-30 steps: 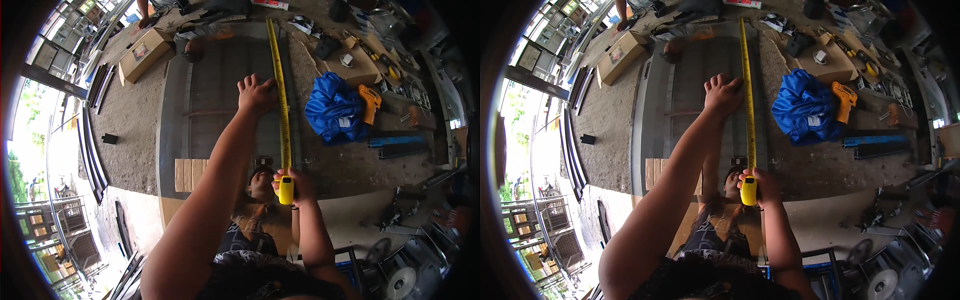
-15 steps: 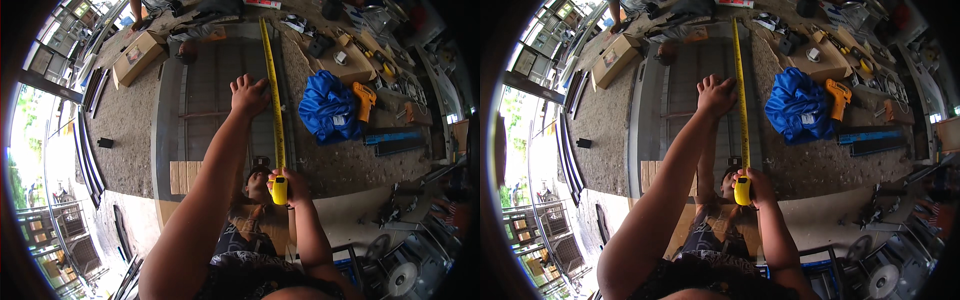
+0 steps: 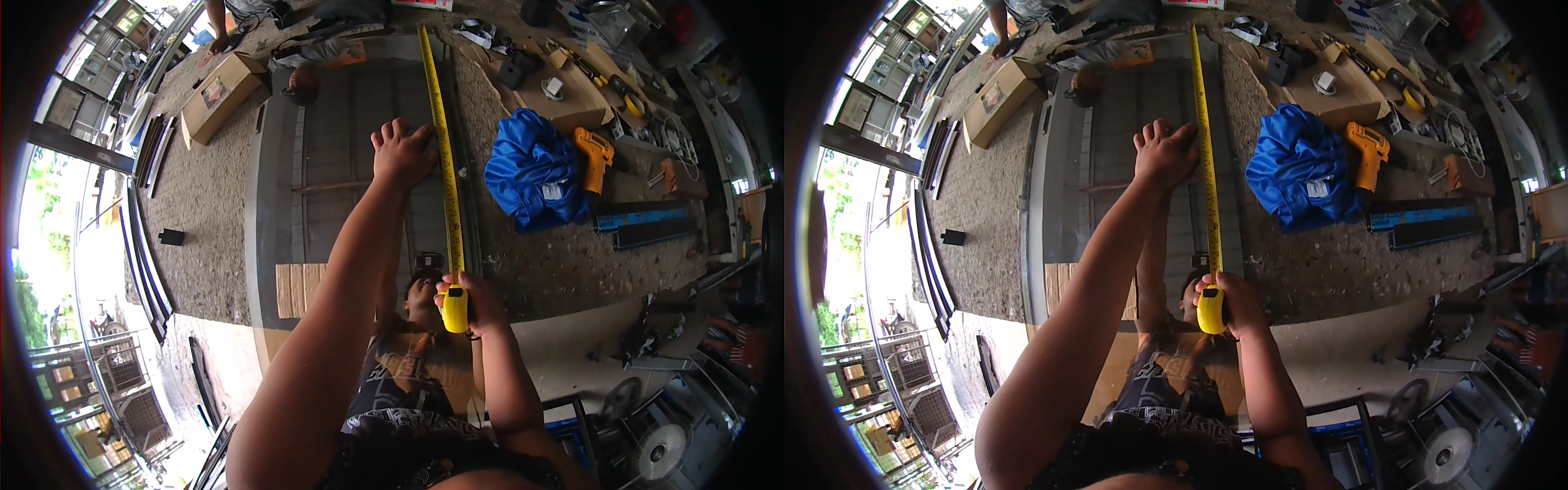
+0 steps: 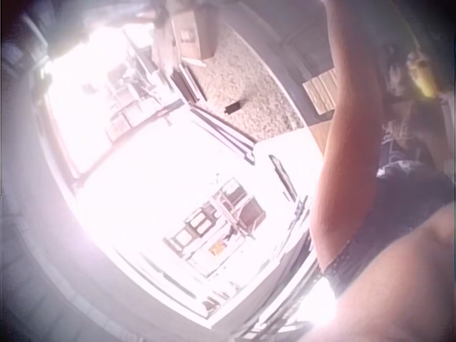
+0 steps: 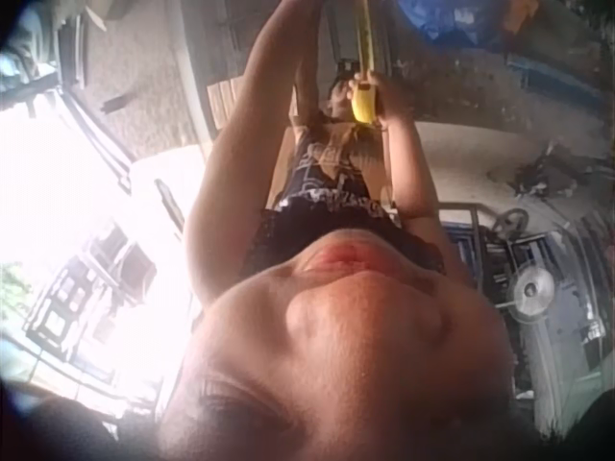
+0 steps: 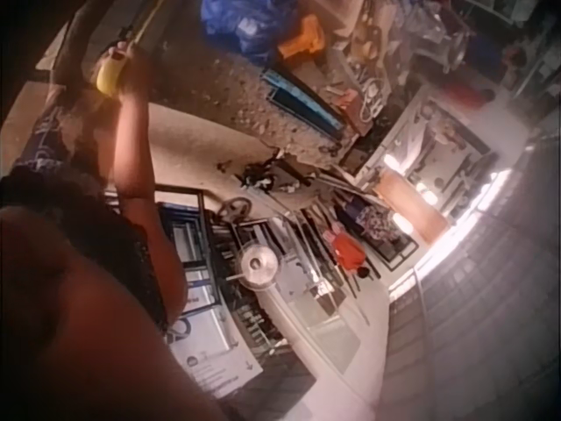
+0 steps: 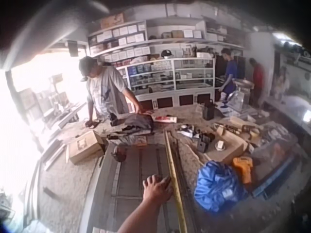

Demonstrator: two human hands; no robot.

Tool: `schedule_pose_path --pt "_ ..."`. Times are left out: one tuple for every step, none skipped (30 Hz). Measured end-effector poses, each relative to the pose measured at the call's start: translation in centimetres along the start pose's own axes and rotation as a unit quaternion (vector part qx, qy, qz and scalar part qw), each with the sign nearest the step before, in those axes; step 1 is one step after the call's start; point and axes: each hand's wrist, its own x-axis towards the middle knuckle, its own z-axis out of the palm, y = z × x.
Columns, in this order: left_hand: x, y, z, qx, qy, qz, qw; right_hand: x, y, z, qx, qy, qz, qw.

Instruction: The person measures a glass sheet using a measuring tape, then picks up and folds a piece of cardboard before setting it down on the workbench.

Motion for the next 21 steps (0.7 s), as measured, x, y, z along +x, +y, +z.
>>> schedule_pose_path --pt "0.0 0.0 0.0 -0.005 -0.001 -0.001 1.0 -0.1 -0.1 0.1 0.001 -0.001 0.001 1.0" --pt "0.0 0.0 -0.1 -0.004 -0.001 -0.001 1.0 -0.3 -0.3 0.3 0.004 -0.005 0.004 1.0" --pt "0.0 0.0 -0.1 -0.001 0.001 -0.002 1.0 -0.4 -0.4 0.5 0.008 -0.009 0.007 1.0" --pt "0.0 0.0 -0.1 0.002 0.004 -0.004 1.0 -0.4 -0.3 0.5 0.009 -0.009 0.008 1.0" --pt "-0.1 0.0 -0.1 0.003 0.003 -0.003 1.0 -0.4 -0.2 0.5 0.01 -0.009 0.01 1.0" --pt "-0.2 -0.1 -0.2 0.003 0.006 -0.003 1.0 -0.4 -0.2 0.6 0.01 -0.008 0.012 1.0" --pt "-0.2 -0.1 -0.1 0.001 0.009 -0.003 1.0 -0.5 -0.2 0.7 0.011 -0.008 0.012 1.0" --pt "-0.3 -0.1 0.0 0.001 0.008 -0.003 1.0 -0.6 -0.2 0.8 0.013 -0.005 0.011 1.0" --pt "-0.2 -0.2 0.0 -0.002 0.01 -0.003 1.0 -0.6 -0.2 0.9 0.015 -0.003 0.009 1.0" --pt "-0.3 -0.4 0.1 -0.004 0.011 -0.004 1.0 -0.4 0.0 0.7 0.015 -0.004 0.011 1.0" --pt "-0.4 -0.6 0.2 -0.003 0.01 -0.004 1.0 0.0 0.2 0.4 0.006 -0.002 0.01 1.0" --pt "-0.4 -0.8 0.2 -0.001 0.017 -0.005 1.0 0.2 0.3 0.3 -0.004 0.0 0.009 1.0" --pt "-0.4 -0.8 0.4 -0.001 0.024 -0.005 1.0 0.1 0.3 0.4 -0.004 0.002 0.009 1.0" --pt "-0.3 -0.8 0.5 -0.003 0.024 -0.004 1.0 -0.1 -0.1 0.7 -0.009 -0.001 0.005 1.0" --pt "0.0 -0.6 0.5 -0.009 0.025 -0.004 1.0 -0.2 -0.4 1.0 -0.015 -0.003 0.0 1.0" --pt "0.1 -0.1 0.4 -0.014 0.027 -0.002 1.0 -0.4 -0.7 0.9 -0.015 -0.002 -0.004 1.0" --pt "0.3 0.4 0.0 -0.019 0.031 0.003 0.999 -0.7 -1.1 0.9 -0.01 -0.018 -0.004 1.0" --pt "0.5 0.6 -0.8 -0.013 0.018 0.004 1.0 -1.2 -1.7 1.0 -0.007 -0.033 -0.008 0.999" --pt "0.9 1.4 -1.5 -0.015 0.005 0.014 1.0 -1.5 -1.8 0.7 0.015 -0.029 0.004 0.999" --pt "0.8 0.7 -1.6 -0.015 0.011 0.014 1.0 -0.9 -1.2 0.4 0.037 -0.03 0.01 0.999" --pt "0.9 2.2 0.2 -0.044 0.009 0.026 0.999 -0.3 -0.8 -1.6 0.028 -0.012 -0.025 0.999"
